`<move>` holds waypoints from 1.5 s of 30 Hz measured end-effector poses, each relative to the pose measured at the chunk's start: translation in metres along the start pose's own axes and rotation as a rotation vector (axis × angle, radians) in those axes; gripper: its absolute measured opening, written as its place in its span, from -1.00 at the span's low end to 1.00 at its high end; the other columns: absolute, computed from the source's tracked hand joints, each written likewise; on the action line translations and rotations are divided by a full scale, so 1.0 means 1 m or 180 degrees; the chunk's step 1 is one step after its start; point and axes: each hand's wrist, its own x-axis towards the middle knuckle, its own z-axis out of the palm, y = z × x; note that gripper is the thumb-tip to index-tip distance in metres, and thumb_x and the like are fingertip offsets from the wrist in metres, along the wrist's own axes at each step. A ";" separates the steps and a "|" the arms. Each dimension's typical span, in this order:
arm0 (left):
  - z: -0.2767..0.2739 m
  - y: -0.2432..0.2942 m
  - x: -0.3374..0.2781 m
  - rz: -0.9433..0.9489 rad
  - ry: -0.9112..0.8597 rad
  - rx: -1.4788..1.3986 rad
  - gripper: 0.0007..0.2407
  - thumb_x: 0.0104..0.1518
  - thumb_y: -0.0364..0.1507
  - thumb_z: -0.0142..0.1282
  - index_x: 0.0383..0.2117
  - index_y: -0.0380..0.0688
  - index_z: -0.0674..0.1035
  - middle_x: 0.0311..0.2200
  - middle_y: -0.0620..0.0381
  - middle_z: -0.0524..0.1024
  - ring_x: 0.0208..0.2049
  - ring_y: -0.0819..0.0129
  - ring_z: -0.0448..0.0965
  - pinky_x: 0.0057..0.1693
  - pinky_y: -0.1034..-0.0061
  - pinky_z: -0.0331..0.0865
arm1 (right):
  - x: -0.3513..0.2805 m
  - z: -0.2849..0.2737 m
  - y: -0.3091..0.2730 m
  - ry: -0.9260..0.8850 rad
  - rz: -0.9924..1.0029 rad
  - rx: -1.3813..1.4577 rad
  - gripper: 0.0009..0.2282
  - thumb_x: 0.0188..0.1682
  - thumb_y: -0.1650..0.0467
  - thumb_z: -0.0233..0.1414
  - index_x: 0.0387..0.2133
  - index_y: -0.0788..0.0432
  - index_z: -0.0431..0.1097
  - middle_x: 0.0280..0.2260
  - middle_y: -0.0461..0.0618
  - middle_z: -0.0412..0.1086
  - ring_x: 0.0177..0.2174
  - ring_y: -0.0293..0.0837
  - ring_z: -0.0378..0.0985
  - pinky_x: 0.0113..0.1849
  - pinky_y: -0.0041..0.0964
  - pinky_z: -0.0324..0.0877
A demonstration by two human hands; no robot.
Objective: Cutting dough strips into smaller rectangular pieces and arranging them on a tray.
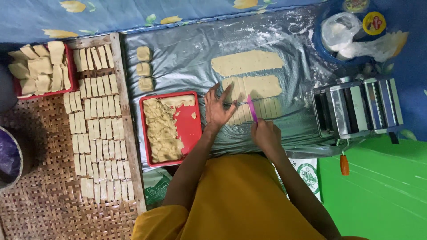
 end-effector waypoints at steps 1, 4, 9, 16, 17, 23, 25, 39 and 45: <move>0.000 0.000 0.000 -0.0005 -0.0008 0.0021 -0.54 0.13 -0.03 0.10 0.18 0.30 0.50 0.13 -0.10 0.34 0.20 -0.07 0.35 0.24 0.03 0.18 | 0.001 -0.001 -0.001 -0.0021 0.0035 0.0073 -0.72 0.08 0.30 -0.11 -0.30 0.23 0.52 -0.50 0.28 0.51 -0.42 0.30 0.65 -0.35 0.17 0.54; 0.000 0.000 0.000 -0.0020 -0.0018 0.0002 -0.55 0.13 -0.03 0.10 0.17 0.28 0.51 0.13 -0.10 0.34 0.19 -0.08 0.35 0.24 0.03 0.18 | 0.015 0.005 -0.002 -0.0050 0.0142 0.0091 -0.73 0.09 0.28 -0.11 -0.32 0.17 0.51 -0.49 0.20 0.52 -0.37 0.25 0.67 -0.34 0.13 0.53; -0.002 0.002 0.000 0.0000 -0.0014 -0.0005 -0.55 0.11 -0.03 0.11 0.15 0.25 0.53 0.11 -0.13 0.36 0.16 -0.10 0.38 0.23 0.02 0.18 | 0.046 -0.004 -0.020 -0.0078 0.0153 0.0612 -0.72 0.18 0.36 -0.20 -0.28 0.28 0.45 -0.40 0.33 0.49 -0.22 0.36 0.61 -0.23 0.16 0.50; -0.002 0.003 0.001 0.0004 0.0040 0.0069 -0.54 0.11 -0.01 0.08 0.17 0.29 0.51 0.09 -0.13 0.37 0.11 -0.07 0.40 0.21 0.02 0.20 | 0.071 -0.006 -0.001 0.0344 0.0223 0.0516 -0.76 0.05 0.27 -0.07 -0.37 0.16 0.48 -0.54 0.26 0.51 -0.43 0.34 0.65 -0.40 0.24 0.51; -0.004 0.004 0.001 -0.0004 -0.0002 0.0035 -0.54 0.12 -0.01 0.07 0.16 0.28 0.51 0.10 -0.12 0.36 0.14 -0.07 0.38 0.22 0.02 0.20 | 0.073 -0.007 0.002 0.0371 0.0201 0.0551 -0.76 0.05 0.28 -0.07 -0.37 0.16 0.49 -0.54 0.25 0.52 -0.44 0.32 0.65 -0.41 0.21 0.52; 0.000 0.000 0.000 -0.0003 -0.0064 0.0082 -0.53 0.09 -0.01 0.09 0.15 0.26 0.52 0.11 -0.14 0.36 0.17 -0.07 0.37 0.23 0.02 0.20 | 0.080 0.001 0.008 0.0494 0.0111 0.0451 -0.77 0.02 0.27 -0.05 -0.43 0.15 0.47 -0.58 0.22 0.50 -0.46 0.26 0.64 -0.47 0.19 0.48; -0.002 0.001 0.000 -0.0018 -0.0074 0.0063 -0.52 0.10 0.00 0.09 0.17 0.26 0.51 0.11 -0.14 0.35 0.17 -0.08 0.37 0.23 0.00 0.19 | 0.075 -0.010 -0.002 0.0511 0.0056 0.0625 -0.78 0.03 0.31 -0.05 -0.43 0.19 0.48 -0.56 0.27 0.50 -0.45 0.31 0.64 -0.48 0.17 0.47; 0.000 0.001 0.000 -0.0024 -0.0022 0.0102 -0.52 0.10 0.00 0.09 0.17 0.26 0.51 0.11 -0.12 0.35 0.19 -0.06 0.35 0.24 0.02 0.18 | 0.085 -0.002 0.004 0.0267 0.0053 0.0407 -0.74 0.05 0.29 -0.08 -0.38 0.22 0.49 -0.52 0.35 0.50 -0.44 0.41 0.62 -0.40 0.26 0.49; -0.003 0.003 0.003 0.0020 -0.0042 0.0053 -0.51 0.10 -0.02 0.10 0.18 0.21 0.49 0.10 -0.14 0.35 0.19 -0.07 0.35 0.24 0.03 0.18 | 0.084 -0.006 0.002 0.0444 -0.0019 0.0770 -0.76 0.05 0.35 -0.06 -0.42 0.29 0.48 -0.53 0.36 0.50 -0.37 0.36 0.63 -0.44 0.21 0.41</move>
